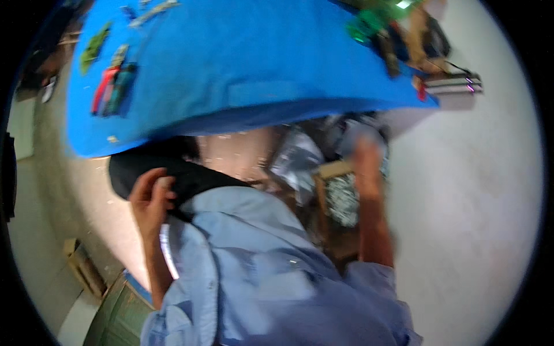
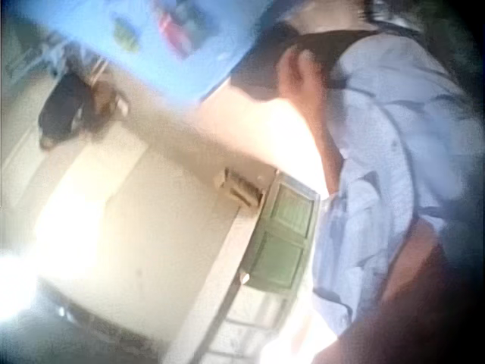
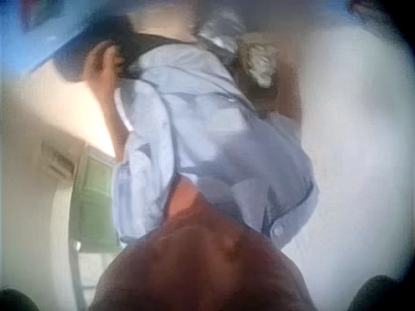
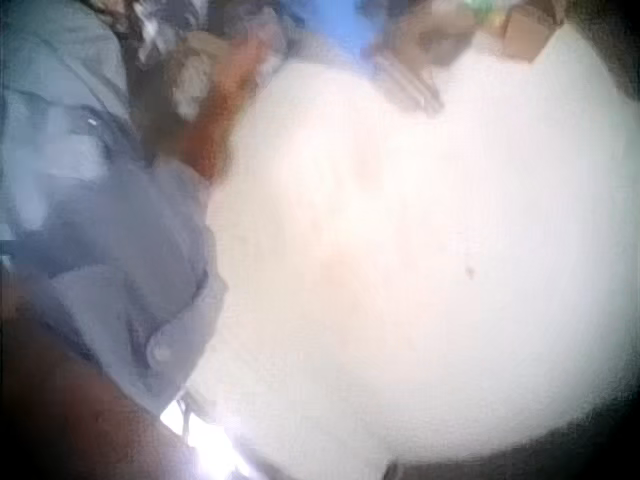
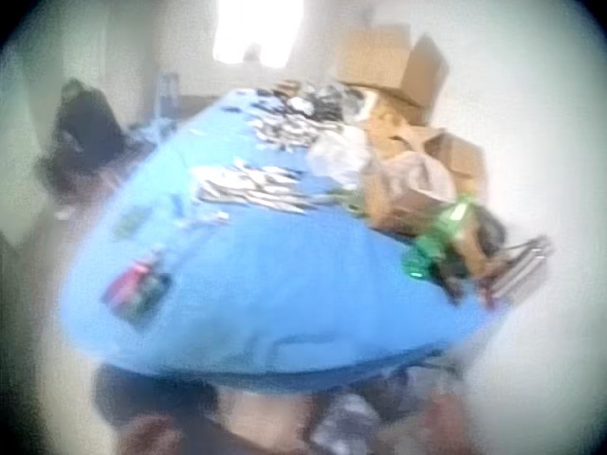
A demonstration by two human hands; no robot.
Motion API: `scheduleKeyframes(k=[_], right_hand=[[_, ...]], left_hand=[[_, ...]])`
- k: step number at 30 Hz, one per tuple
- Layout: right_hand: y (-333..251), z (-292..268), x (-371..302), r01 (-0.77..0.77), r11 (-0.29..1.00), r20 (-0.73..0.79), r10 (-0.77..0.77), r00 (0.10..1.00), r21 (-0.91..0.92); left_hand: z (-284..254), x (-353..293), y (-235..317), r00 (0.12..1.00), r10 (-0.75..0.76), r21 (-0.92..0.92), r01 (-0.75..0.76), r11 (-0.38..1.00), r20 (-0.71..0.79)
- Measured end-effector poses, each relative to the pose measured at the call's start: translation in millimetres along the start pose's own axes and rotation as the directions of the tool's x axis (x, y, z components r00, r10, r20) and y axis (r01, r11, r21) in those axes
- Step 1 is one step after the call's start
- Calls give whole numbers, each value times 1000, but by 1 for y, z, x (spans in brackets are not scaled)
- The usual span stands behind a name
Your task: The person sits at a table covered with a blue cloth and uses a screwdriver to manipulate small mechanical parts. They also use pliers to adjust components and handle various small metal pieces, assembling them into a larger unit.
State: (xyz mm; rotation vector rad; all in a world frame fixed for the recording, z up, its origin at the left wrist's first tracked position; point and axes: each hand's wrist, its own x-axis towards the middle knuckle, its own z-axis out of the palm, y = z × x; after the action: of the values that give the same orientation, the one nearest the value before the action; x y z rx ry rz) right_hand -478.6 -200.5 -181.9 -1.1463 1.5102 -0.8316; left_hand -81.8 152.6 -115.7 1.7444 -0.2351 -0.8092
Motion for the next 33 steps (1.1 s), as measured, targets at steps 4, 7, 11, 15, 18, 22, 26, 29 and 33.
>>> scheduleKeyframes(k=[4, 7, 11, 15, 18, 22, 26, 29, 33], right_hand=[[-92, 101, -24, 26, 960, 401, -140, 905, 277], [-150, 167, -56, 16, 926, 581, -250, 775, 377], [-184, 238, -72, 10, 914, 701, -319, 638, 407], [-198, 283, -73, 16, 916, 766, -345, 542, 402], [-203, 309, -78, 43, 926, 780, -341, 525, 376], [-187, 316, -61, 353, 888, 725, -449, 523, 295], [-172, 287, -20, 786, 616, 590, -656, 471, 57], [-182, 259, -4, 807, 589, 572, -652, 499, -32], [-195, 232, 12, 763, 632, 515, -613, 599, -135]], left_hand=[[2, -8, 4, 1000, 17, 34, -17, 999, -17], [-2, -10, 11, 997, 42, 38, -40, 998, -65], [-16, -6, 25, 960, 193, 202, -152, 967, -201], [-27, 22, 52, 844, 442, 440, -288, 851, -303], [-31, 56, 71, 802, 505, 593, -247, 766, -319], [-48, 86, 49, 764, 598, 696, -292, 656, -243], [-57, 90, 52, 872, 398, 614, -153, 774, -285], [-46, 79, 71, 915, 322, 339, -230, 912, -244], [30, 80, 82, 953, 296, 109, -287, 952, -72]])
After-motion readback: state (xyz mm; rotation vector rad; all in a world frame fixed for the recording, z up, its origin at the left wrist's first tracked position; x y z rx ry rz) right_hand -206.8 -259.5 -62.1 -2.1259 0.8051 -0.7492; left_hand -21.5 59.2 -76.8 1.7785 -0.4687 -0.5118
